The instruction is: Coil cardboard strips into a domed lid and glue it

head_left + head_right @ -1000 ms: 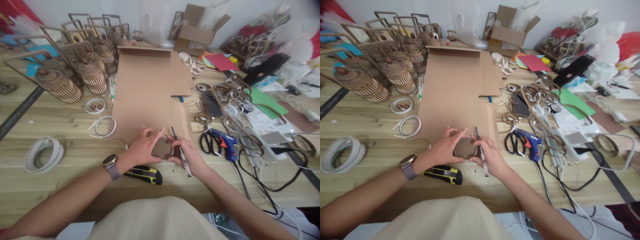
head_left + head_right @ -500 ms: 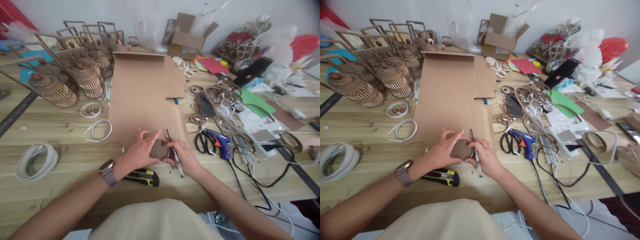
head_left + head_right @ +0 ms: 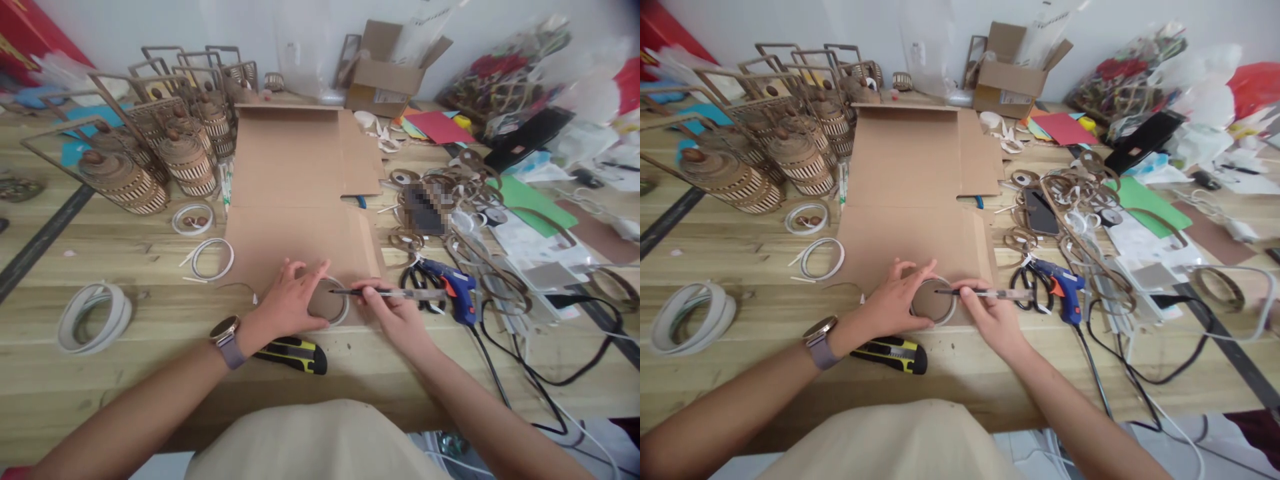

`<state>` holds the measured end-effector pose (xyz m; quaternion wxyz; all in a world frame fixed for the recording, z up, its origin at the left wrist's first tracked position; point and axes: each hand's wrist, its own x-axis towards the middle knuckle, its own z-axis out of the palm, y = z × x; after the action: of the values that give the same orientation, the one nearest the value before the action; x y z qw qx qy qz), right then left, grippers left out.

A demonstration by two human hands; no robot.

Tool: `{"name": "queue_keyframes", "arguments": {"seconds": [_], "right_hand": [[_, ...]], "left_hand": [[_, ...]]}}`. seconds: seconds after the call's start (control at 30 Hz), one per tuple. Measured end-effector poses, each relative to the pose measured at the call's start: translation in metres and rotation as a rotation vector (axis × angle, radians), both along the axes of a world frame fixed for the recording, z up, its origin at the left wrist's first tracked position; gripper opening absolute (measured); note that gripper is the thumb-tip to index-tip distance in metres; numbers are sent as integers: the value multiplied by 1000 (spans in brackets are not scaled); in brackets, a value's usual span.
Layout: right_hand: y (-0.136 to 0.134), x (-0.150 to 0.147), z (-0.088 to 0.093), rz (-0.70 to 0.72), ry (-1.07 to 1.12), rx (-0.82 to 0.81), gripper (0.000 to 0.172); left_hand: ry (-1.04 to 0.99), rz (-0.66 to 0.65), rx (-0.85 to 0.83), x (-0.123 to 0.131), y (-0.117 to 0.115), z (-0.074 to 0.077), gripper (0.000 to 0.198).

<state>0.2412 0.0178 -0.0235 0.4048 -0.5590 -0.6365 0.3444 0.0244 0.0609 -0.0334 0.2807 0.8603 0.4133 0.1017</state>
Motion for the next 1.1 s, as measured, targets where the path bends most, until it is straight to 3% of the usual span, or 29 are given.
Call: {"name": "queue_keyframes", "arguments": {"seconds": [0.13, 0.7, 1.1], "right_hand": [[4, -16, -3, 57, 11, -157, 35], [10, -32, -3, 161, -47, -214, 28], [28, -24, 19, 320, -251, -287, 32]], "left_hand": [[-2, -5, 11, 0, 1, -1, 107], [12, -7, -3, 1, 0, -2, 102], [50, -8, 39, 0, 0, -5, 105]]}}
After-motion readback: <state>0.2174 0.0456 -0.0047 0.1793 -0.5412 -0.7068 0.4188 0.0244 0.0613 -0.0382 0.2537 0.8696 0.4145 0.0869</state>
